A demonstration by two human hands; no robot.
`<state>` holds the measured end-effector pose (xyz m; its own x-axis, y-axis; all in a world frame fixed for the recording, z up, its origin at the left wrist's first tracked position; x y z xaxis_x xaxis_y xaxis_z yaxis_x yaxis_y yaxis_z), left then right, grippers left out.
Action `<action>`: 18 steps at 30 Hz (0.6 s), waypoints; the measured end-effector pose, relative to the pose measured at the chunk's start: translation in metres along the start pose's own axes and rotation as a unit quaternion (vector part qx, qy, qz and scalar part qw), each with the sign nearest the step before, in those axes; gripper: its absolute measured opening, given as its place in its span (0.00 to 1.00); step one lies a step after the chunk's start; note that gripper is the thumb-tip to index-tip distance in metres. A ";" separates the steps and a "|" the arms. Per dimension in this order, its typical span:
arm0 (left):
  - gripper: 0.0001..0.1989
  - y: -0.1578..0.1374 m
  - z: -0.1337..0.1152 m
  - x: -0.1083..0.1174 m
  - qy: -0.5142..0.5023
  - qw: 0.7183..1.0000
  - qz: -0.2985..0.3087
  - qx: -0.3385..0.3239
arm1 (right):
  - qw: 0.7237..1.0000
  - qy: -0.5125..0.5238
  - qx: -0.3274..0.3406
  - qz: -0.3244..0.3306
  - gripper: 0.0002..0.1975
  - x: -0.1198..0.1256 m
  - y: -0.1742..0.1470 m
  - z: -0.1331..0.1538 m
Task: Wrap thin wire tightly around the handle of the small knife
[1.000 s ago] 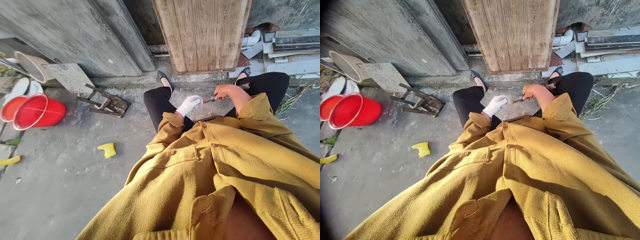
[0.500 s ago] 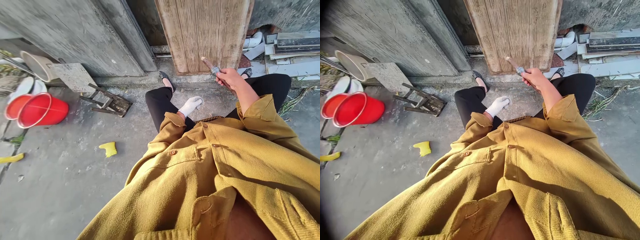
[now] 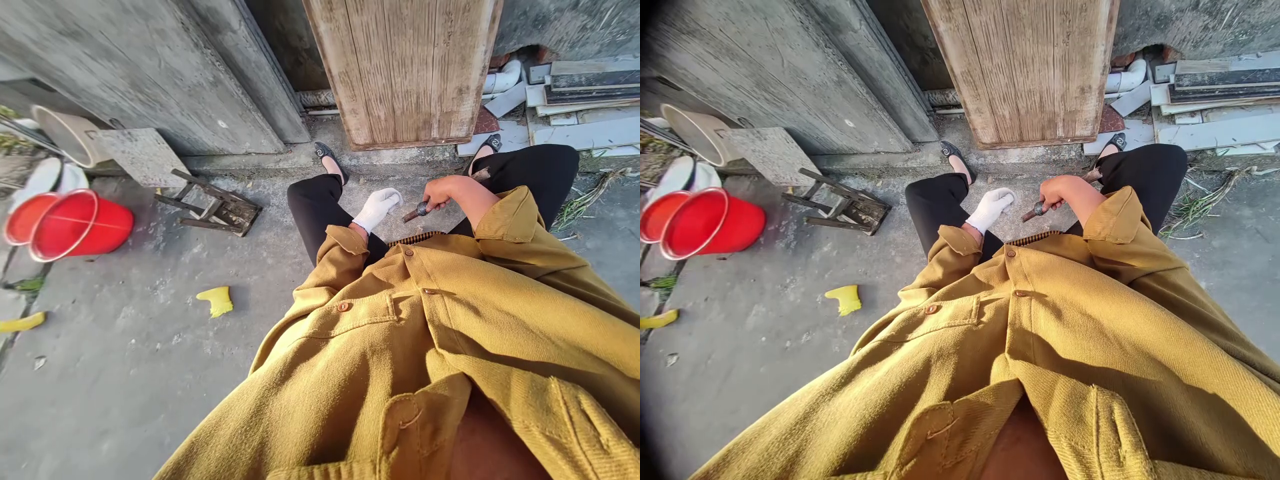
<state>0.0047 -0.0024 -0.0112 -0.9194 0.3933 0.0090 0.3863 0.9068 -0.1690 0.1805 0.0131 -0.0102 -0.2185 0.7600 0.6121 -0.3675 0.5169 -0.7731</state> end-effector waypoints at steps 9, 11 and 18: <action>0.13 0.011 0.020 0.000 -0.037 0.999 0.000 0.029 | 0.922 0.290 0.157 -0.202 0.20 0.047 -0.047 -0.005; 0.12 0.008 0.023 -0.006 -0.059 0.997 0.040 0.035 | 0.861 0.385 0.100 -0.317 0.23 0.061 -0.054 -0.023; 0.12 -0.006 0.017 -0.037 -0.053 0.981 0.176 0.060 | 0.890 0.291 -0.065 -0.344 0.20 0.055 -0.029 -0.039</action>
<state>0.0348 -0.0251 -0.0271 -0.7352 0.6557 -0.1719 0.6760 0.6904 -0.2577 0.2144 0.0550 0.0393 0.5367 0.3008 0.7883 -0.1167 0.9518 -0.2837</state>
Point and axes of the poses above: each hand's wrist, its own y-axis towards the middle knuckle, its own x-axis out of the back of the hand, z = x × y, the point moved 7 cm from there along y, towards the middle knuckle, and after that the axes turned 13 degrees about -y, right-handed, at the moved point
